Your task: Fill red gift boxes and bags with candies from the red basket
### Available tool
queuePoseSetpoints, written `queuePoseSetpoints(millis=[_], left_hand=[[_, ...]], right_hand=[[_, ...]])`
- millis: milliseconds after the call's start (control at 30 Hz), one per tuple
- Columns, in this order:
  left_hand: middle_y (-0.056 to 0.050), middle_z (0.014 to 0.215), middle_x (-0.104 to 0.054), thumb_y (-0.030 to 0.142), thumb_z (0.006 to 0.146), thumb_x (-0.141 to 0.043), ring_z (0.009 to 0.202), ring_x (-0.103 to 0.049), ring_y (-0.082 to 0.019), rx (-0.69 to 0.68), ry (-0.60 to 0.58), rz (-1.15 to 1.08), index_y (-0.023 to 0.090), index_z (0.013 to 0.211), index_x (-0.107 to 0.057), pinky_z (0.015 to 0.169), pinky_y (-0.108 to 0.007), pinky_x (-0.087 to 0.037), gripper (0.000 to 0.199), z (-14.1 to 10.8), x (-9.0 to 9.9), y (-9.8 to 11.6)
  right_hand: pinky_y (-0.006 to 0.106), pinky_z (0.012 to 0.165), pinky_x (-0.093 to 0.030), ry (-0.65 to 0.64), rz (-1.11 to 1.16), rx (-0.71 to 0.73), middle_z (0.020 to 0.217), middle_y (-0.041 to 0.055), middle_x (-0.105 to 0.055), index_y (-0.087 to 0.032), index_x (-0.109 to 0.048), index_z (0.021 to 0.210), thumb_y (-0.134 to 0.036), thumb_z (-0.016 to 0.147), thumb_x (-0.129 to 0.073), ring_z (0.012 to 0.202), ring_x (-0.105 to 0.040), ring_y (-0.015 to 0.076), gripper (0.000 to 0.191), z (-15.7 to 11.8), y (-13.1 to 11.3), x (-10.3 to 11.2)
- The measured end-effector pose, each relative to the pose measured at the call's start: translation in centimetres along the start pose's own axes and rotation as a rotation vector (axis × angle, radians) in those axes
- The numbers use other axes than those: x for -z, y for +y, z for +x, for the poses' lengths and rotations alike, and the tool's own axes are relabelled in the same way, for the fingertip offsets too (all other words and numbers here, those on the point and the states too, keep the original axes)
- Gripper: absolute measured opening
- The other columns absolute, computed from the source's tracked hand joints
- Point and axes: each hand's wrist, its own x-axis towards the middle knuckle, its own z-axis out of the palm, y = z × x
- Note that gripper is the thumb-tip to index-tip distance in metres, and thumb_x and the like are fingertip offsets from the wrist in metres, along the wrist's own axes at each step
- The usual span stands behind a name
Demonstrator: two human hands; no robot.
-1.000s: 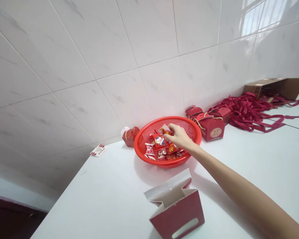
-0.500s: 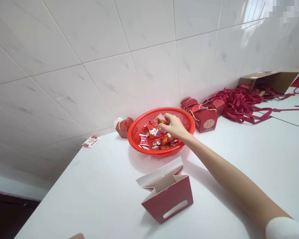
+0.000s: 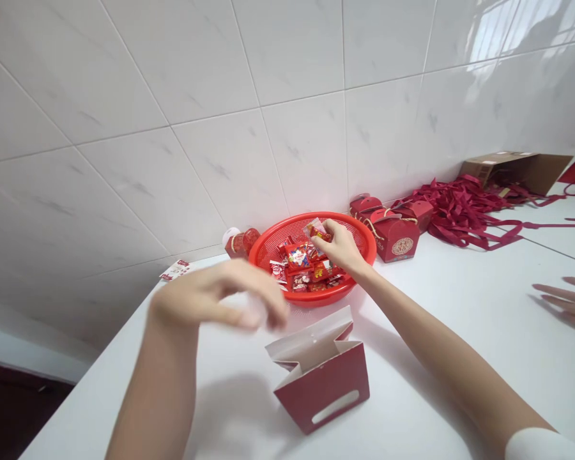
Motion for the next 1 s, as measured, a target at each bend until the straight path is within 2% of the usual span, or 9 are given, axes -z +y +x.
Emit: queuePoseSetpoints(millis=[33, 133, 200, 300, 367, 467, 700, 867, 1000], left_hand=[[-0.004, 0.092, -0.077, 0.057, 0.085, -0.057, 0.090, -0.069, -0.021, 0.011, -0.137, -0.045, 0.025, 0.090, -0.079, 0.079, -0.030, -0.053, 0.039, 1.7, 0.2, -0.3], [-0.004, 0.106, -0.076, 0.042, 0.084, -0.059, 0.101, -0.067, -0.021, 0.145, -0.134, 0.018, 0.020, 0.098, -0.077, 0.087, -0.027, -0.050, 0.032, 6.9, -0.5, -2.9], [-0.005, 0.108, -0.076, 0.034, 0.081, -0.062, 0.102, -0.067, -0.020, 0.242, -0.251, 0.111, 0.018, 0.101, -0.076, 0.089, -0.025, -0.049, 0.029, 9.5, -1.7, -5.2], [-0.006, 0.121, -0.072, 0.041, 0.076, -0.069, 0.104, -0.067, -0.023, 0.396, -0.394, 0.203, 0.020, 0.122, -0.070, 0.083, -0.024, -0.051, 0.050, 11.4, -3.7, -7.4], [-0.007, 0.134, -0.066, 0.047, 0.072, -0.072, 0.113, -0.064, -0.026, 0.420, -0.419, 0.276, 0.025, 0.131, -0.065, 0.086, -0.026, -0.051, 0.063, 11.8, -4.6, -7.6], [-0.007, 0.144, -0.058, 0.046, 0.070, -0.074, 0.123, -0.059, -0.029, 0.392, -0.425, 0.354, 0.029, 0.134, -0.061, 0.095, -0.030, -0.048, 0.068, 11.9, -5.4, -7.0], [-0.006, 0.130, -0.067, 0.032, 0.075, -0.066, 0.110, -0.065, -0.028, 0.338, -0.424, 0.385, 0.029, 0.132, -0.060, 0.085, -0.030, -0.050, 0.058, 11.0, -6.4, -5.4], [-0.007, 0.115, -0.073, 0.022, 0.076, -0.062, 0.098, -0.067, -0.027, 0.281, -0.353, 0.397, 0.024, 0.118, -0.069, 0.080, -0.030, -0.049, 0.043, 10.3, -7.1, -4.9], [-0.005, 0.114, -0.073, 0.018, 0.074, -0.063, 0.101, -0.067, -0.025, 0.259, -0.290, 0.349, 0.024, 0.113, -0.071, 0.083, -0.027, -0.049, 0.040, 10.0, -7.3, -5.4]], right_hand=[[0.028, 0.063, -0.032, 0.016, 0.008, -0.003, 0.069, -0.0034, -0.052, -0.023, -0.042, 0.070, -0.034, 0.074, -0.053, 0.066, -0.047, 0.0151, 0.016, 0.0, 0.0, 0.0], [0.028, 0.063, -0.033, 0.024, 0.014, 0.004, 0.067, -0.0034, -0.052, -0.023, -0.043, 0.070, -0.036, 0.073, -0.053, 0.066, -0.048, 0.0157, 0.017, -0.1, 0.1, 0.0], [0.028, 0.063, -0.032, 0.015, 0.012, 0.012, 0.065, -0.0038, -0.050, -0.023, -0.041, 0.068, -0.038, 0.073, -0.054, 0.064, -0.046, 0.0154, 0.020, -0.1, 0.1, 0.0], [0.028, 0.063, -0.032, 0.007, 0.027, 0.016, 0.065, -0.0040, -0.049, -0.023, -0.040, 0.068, -0.039, 0.073, -0.055, 0.063, -0.045, 0.0148, 0.022, -0.1, 0.2, 0.0], [0.028, 0.063, -0.032, 0.004, 0.027, 0.013, 0.066, -0.0038, -0.050, -0.023, -0.041, 0.069, -0.038, 0.073, -0.055, 0.064, -0.045, 0.0150, 0.021, -0.1, 0.3, -0.1], [0.028, 0.064, -0.032, -0.001, 0.018, 0.020, 0.067, -0.0036, -0.051, -0.023, -0.041, 0.069, -0.037, 0.073, -0.054, 0.065, -0.046, 0.0152, 0.020, -0.1, 0.4, -0.1], [0.028, 0.064, -0.032, -0.001, -0.025, 0.014, 0.066, -0.0037, -0.051, -0.023, -0.042, 0.068, -0.036, 0.072, -0.055, 0.065, -0.047, 0.0153, 0.019, -0.1, 0.6, 0.0], [0.029, 0.069, -0.038, 0.014, 0.002, 0.010, 0.072, -0.0021, -0.058, -0.022, -0.050, 0.072, -0.035, 0.072, -0.055, 0.071, -0.052, 0.0168, 0.014, 0.1, 1.1, 0.1], [0.030, 0.074, -0.042, 0.023, 0.059, 0.000, 0.077, -0.0007, -0.062, -0.021, -0.056, 0.077, -0.035, 0.073, -0.056, 0.075, -0.055, 0.0175, 0.014, 0.3, 1.6, 0.0]])
